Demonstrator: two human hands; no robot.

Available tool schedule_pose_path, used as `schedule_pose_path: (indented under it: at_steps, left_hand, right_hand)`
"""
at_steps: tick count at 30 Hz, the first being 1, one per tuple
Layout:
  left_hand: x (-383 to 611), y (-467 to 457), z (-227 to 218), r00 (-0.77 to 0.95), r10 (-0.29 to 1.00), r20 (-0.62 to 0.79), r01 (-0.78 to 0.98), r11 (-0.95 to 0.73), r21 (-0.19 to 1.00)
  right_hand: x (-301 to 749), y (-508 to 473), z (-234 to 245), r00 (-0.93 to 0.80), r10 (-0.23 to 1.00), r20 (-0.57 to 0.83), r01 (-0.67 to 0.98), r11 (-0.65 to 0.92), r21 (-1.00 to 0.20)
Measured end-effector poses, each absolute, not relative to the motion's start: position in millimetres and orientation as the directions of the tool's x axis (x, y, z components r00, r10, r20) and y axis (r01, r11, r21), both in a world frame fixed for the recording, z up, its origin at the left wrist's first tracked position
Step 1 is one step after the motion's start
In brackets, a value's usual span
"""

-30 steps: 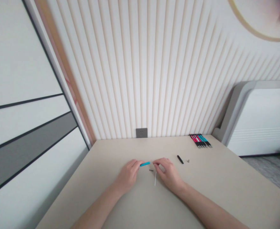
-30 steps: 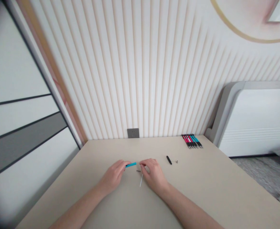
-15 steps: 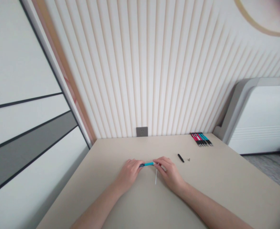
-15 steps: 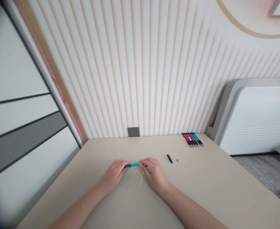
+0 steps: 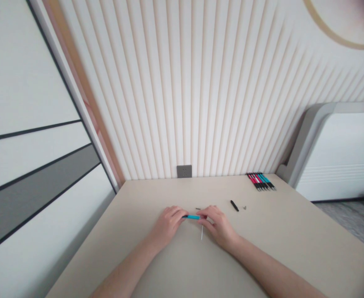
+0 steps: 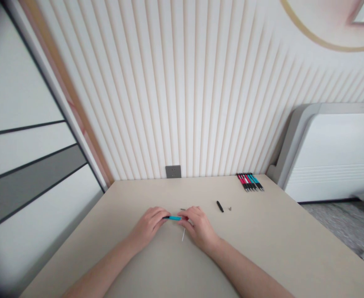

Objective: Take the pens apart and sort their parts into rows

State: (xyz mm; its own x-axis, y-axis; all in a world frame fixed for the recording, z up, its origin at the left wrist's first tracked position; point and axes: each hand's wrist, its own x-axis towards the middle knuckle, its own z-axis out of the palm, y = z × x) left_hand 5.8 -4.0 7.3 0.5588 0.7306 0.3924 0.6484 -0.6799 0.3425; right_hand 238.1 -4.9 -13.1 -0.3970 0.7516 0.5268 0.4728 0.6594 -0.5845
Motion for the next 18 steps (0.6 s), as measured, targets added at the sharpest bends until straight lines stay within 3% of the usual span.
schedule_pose_path:
  at_steps: [8,11,16,18]
  left_hand:
    - [5,-5,6,0.496,0.772,0.397,0.649,-0.633,0.421]
    - [6,-5,4,0.426,0.799,0.425,0.656,-0.596,0.463]
    - [8,0,-2,0.188,0.896,0.402,0.537,-0.436,0.722]
    - [7,2,-3,0.134,0.913,0.386,0.496,-0.399,0.771]
  right_hand:
    - [237,6,-13,-0.340,0.737,0.584,0.484,0.670,-0.563]
    - [238,15,-14,-0.311,0.750,0.584,0.576,0.637,-0.512]
    - [237,25,-18,-0.402,0.813,0.422,0.733,0.561,-0.383]
    - [236,24,-19,-0.445,0.809,0.384,0.738,0.574,-0.355]
